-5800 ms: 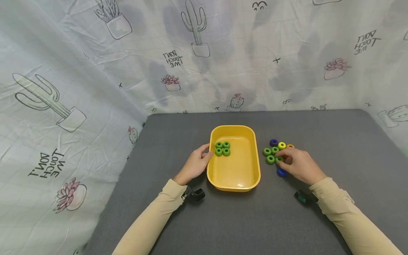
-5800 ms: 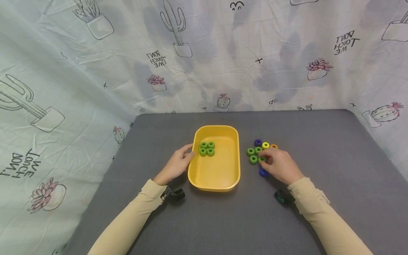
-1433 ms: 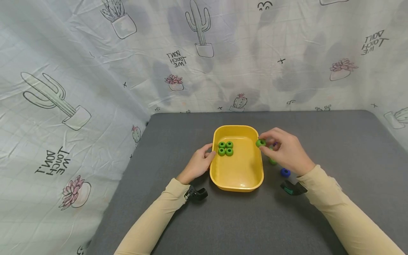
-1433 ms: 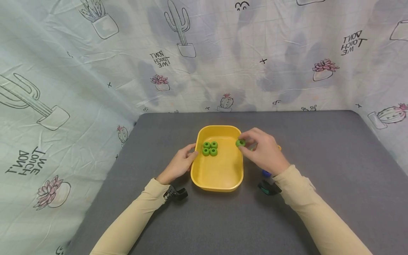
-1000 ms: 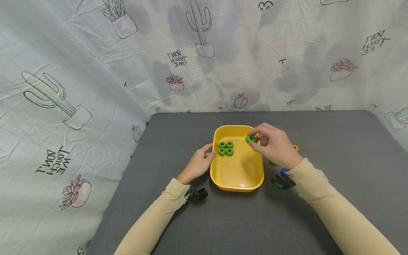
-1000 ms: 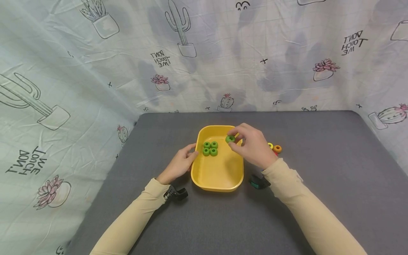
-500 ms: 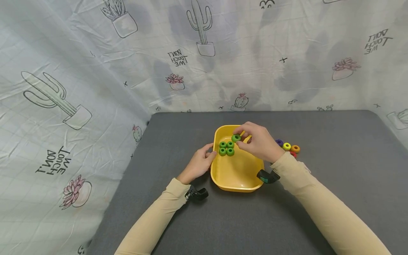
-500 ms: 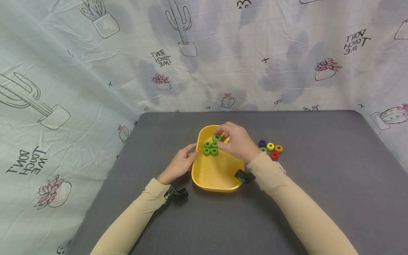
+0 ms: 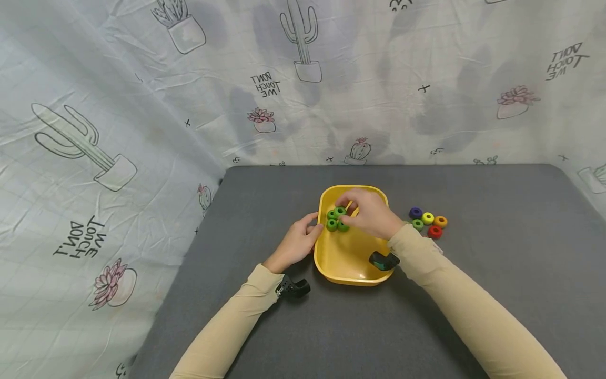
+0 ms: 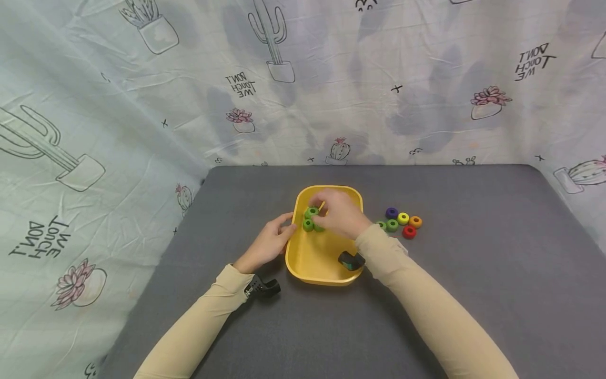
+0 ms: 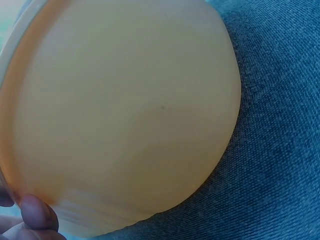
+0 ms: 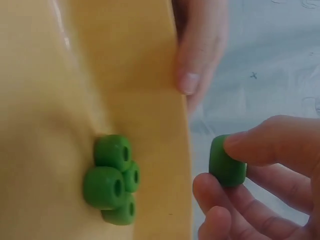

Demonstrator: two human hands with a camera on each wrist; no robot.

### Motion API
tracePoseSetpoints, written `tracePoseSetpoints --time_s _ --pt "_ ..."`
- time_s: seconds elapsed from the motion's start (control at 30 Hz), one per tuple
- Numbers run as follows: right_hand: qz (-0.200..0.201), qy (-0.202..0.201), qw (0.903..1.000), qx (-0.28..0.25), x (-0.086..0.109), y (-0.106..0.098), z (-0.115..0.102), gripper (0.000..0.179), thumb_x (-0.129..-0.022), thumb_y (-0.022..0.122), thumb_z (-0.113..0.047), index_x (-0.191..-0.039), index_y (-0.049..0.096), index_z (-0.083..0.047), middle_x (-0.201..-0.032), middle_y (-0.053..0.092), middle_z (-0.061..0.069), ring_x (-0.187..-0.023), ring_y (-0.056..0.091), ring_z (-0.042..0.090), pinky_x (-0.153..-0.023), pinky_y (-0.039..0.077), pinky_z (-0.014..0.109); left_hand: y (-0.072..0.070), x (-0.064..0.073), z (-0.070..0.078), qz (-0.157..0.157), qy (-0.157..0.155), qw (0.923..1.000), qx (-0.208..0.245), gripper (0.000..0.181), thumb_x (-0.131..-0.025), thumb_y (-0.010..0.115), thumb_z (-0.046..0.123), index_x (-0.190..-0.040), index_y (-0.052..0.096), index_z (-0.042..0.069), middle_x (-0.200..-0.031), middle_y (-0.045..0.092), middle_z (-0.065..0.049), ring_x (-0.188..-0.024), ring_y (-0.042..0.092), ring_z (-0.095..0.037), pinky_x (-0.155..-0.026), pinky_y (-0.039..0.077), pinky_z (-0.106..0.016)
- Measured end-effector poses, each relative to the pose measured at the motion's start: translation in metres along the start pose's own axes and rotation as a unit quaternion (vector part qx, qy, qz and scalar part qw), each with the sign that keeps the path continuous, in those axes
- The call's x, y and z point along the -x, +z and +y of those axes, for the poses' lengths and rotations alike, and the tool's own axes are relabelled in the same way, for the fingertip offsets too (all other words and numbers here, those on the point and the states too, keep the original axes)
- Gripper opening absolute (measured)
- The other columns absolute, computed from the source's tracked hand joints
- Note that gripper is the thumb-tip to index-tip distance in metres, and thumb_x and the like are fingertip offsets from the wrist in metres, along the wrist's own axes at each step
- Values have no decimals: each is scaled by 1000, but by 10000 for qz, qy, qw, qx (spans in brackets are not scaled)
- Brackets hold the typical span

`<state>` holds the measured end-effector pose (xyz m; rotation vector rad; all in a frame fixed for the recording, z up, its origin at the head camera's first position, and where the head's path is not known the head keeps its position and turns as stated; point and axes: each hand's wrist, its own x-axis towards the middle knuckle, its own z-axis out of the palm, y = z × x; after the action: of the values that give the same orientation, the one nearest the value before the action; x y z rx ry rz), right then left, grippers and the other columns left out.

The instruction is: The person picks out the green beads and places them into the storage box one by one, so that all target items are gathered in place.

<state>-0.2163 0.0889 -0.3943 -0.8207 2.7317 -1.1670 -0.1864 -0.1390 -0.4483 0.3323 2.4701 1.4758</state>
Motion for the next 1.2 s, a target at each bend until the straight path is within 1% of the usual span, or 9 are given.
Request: tracePoseSetpoints --time_s 0.13,0.23,0.43,0.57,0.7,0.87,1.03,1.2 --pt "-226 96 9996 100 -5 8 2 24 -91 80 -8 -114 74 -4 -109 72 9 -89 68 22 -86 57 41 0 0 0 -18 24 10000 27 52 -111 50 23 -158 41 5 -71 61 -2 -59 54 -14 -58 43 -25" --pt "-311 186 9991 204 -9 14 2 22 -90 81 -9 -111 74 -5 -103 72 7 -86 68 19 -84 58 39 -1 0 1 -34 40 10000 59 51 -112 50 23 -158 41 4 -70 60 -1 -59 54 -14 -57 43 -25" --pt "-410 117 9974 585 -14 25 1 18 -88 84 -11 -104 75 -9 -94 70 5 -81 67 17 -79 57 35 -1 1 3 3 70 10000 20 50 -111 50 22 -157 43 4 -67 57 0 -56 51 -11 -56 40 -24" --pt "-547 81 9967 595 -15 31 2 17 -87 84 -8 -101 75 -8 -93 71 5 -80 67 16 -80 58 34 -1 1 2 0 103 9999 -6 50 -111 51 21 -157 43 4 -67 56 1 -56 50 -10 -56 39 -23" --pt "-712 30 9952 678 -16 35 3 17 -85 85 -7 -99 76 -7 -91 72 4 -81 65 16 -81 58 35 -1 0 1 -18 138 9999 16 49 -111 50 20 -157 43 4 -68 57 0 -56 51 -11 -56 40 -23" --pt "-801 82 9929 879 -20 38 4 15 -85 86 -10 -96 77 -9 -89 72 2 -82 62 17 -83 56 36 -1 0 0 -22 124 9999 60 49 -111 50 21 -157 43 5 -68 57 0 -57 51 -11 -56 39 -23" --pt "-899 39 9910 991 -22 40 3 11 -85 86 -10 -94 78 -9 -84 71 2 -78 59 18 -79 54 35 -1 1 1 -36 109 9999 70 50 -111 50 22 -158 43 5 -68 57 -1 -57 51 -11 -56 40 -23" --pt "-927 71 9888 1167 -21 42 2 14 -85 86 -12 -97 79 -10 -82 69 1 -75 57 17 -75 51 32 -1 0 1 -36 87 9999 48 50 -111 51 22 -157 43 5 -68 55 0 -55 48 -10 -55 38 -23"
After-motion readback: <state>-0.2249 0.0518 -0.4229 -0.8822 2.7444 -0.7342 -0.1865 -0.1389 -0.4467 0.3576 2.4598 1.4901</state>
